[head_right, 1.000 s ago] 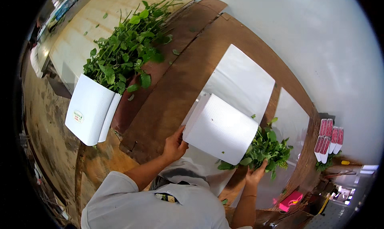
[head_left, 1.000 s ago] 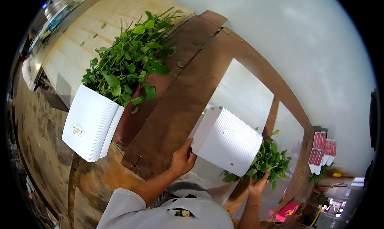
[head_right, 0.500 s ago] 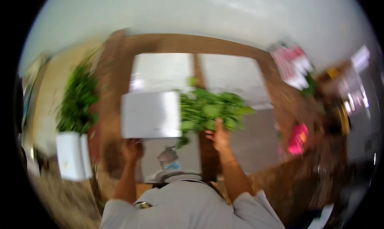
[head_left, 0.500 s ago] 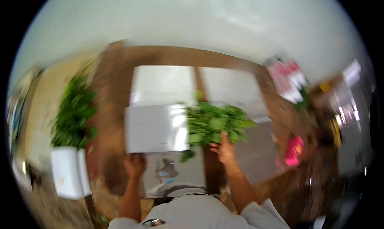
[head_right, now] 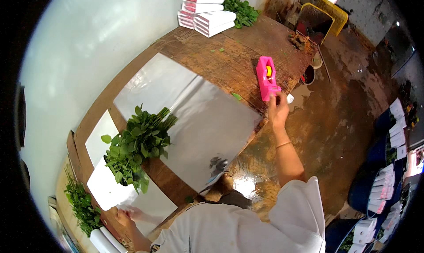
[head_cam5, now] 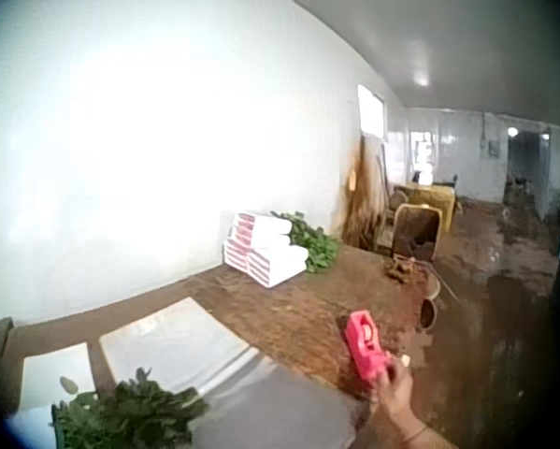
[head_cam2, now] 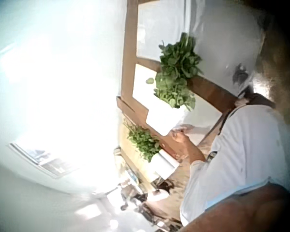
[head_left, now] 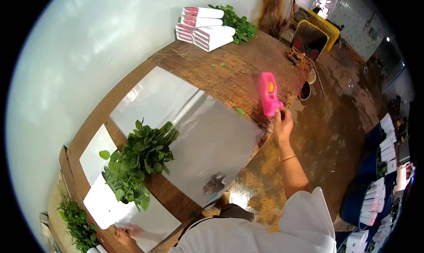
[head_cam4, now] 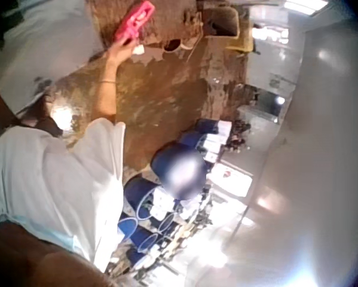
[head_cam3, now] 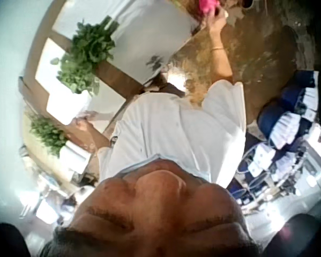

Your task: The person wraps bunches of green leafy plants in white paper and clear plastic film on a wooden table. They use a pink tape dispenser to seal the packages and place the finished bundles into a blue bucket.

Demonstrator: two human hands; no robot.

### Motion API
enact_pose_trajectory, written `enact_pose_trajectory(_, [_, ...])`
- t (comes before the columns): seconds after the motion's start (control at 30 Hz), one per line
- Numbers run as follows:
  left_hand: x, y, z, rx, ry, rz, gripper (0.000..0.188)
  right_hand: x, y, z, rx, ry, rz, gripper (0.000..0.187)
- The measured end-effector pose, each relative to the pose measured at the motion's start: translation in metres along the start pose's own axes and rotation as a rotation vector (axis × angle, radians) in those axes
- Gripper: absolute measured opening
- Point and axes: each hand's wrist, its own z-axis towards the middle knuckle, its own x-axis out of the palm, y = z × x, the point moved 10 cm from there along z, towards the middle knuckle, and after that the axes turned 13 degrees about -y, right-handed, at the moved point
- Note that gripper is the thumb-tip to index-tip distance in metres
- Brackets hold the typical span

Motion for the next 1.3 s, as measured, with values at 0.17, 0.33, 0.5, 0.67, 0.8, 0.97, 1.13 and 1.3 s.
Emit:
enact_pose_trajectory(0.17, [0.033, -0.009, -0.087, 0.151, 0.105, 0.161, 0.028, 0.085, 0.017, -0.039, -0.121, 0.333, -0.113, 0.031])
enact_pose_trajectory(0.33, [0.057, 0.004, -0.127, 0.085, 0.314, 0.288, 0.016, 0.148, -0.015, -0.062, -0.095, 0.524, -0.312, 0.025])
enact_pose_trajectory(0.5, [0.061, 0.001, -0.135, 0.057, 0.309, 0.198, 0.016, 0.143, -0.045, -0.048, 0.095, 0.411, -0.164, 0.016])
enact_pose_trajectory(0.67, [0.065, 0.003, -0.143, 0.055, 0.295, 0.223, 0.018, 0.084, -0.039, -0.042, 0.250, 0.363, 0.157, 0.017])
enact_pose_trajectory(0.8, [0.052, 0.024, -0.106, 0.192, 0.289, 0.176, 0.010, 0.010, -0.036, -0.106, 0.232, 0.974, 0.114, 0.011])
enact_pose_trajectory(0.97, [0.066, -0.006, -0.144, 0.407, 0.237, 0.409, 0.011, -0.055, -0.097, -0.091, 0.482, 0.963, -0.027, 0.021])
enact_pose_trajectory(1.13, [0.050, 0.006, -0.144, 0.274, 0.210, 0.655, 0.016, 0.077, -0.046, 0.026, 0.190, 0.521, 0.068, 0.052])
enact_pose_trajectory(1.3, [0.058, -0.027, -0.175, 0.298, 0.214, 0.836, 0.024, 0.050, -0.109, 0.047, 0.038, 0.228, -0.390, 0.090])
